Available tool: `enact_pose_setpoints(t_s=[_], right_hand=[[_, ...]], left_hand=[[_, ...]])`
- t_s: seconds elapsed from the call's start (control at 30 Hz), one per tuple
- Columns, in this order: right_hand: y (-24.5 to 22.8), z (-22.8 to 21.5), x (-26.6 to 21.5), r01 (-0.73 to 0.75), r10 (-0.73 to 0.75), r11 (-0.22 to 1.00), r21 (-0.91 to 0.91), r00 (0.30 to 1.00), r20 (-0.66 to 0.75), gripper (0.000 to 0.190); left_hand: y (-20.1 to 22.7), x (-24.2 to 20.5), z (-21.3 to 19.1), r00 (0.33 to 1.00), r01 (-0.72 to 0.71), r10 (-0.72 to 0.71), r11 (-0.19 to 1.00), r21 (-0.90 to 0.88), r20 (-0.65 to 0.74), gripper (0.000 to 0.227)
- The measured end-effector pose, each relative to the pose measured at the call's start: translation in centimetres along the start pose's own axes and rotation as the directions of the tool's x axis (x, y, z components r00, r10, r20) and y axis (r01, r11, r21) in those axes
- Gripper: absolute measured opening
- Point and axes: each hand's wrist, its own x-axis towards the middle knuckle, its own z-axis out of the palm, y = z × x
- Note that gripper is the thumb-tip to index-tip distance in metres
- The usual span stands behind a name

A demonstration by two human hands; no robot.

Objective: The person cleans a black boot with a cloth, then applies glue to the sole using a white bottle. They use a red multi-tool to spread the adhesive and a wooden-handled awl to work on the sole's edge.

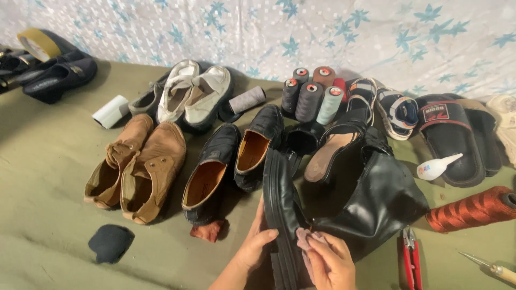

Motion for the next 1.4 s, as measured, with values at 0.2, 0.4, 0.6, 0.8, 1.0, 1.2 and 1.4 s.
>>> enact_pose_setpoints(t_s=[0.2,0.4,0.6,0.8,1.0,1.2,1.4], right_hand=[[1.4,-0.2,-1.3,-0.059,0.06,0.998,-0.01,0.997,0.054,0.026],[1.1,0.1,-1.1,-0.036,0.036,0.999,0.003,0.999,0.029,0.023],[1.3,0.2,-1.8,-0.118,0.119,0.993,-0.025,0.992,0.053,0.025],[-2.0,0.0,-0.3,-0.023,0.024,1.0,-0.017,0.997,0.068,0.025],[-4.0,0.1,-0.2,0.009,0.012,0.989,-0.145,0.99,0.139,0.025],[-4.4,-0.1,-0.1,0.021,0.02,0.979,-0.202,0.979,0.201,0.025],[-3.9,0.0,2.0,0.236,-0.192,0.961,-0.147,0.946,0.263,0.028]], left_hand=[[-1.1,0.0,-0.9,1.0,0.025,-0.025,1.0,0.007,0.004,0.124],[-0.8,-0.2,-0.5,0.998,0.023,-0.021,0.999,-0.033,0.054,0.132],[0.0,-0.2,-0.1,0.999,0.012,-0.014,0.999,0.047,0.048,0.133],[0.0,-0.5,-1.0,0.998,0.026,-0.023,0.999,-0.047,0.066,0.116],[-5.2,-0.9,-4.1,0.991,0.128,-0.13,0.935,-0.331,0.018,0.078],[-4.8,-0.7,-3.5,0.993,0.115,-0.103,0.924,-0.364,0.052,0.069],[-4.5,-0.7,-2.9,0.996,0.086,-0.083,0.942,-0.324,0.023,0.074]])
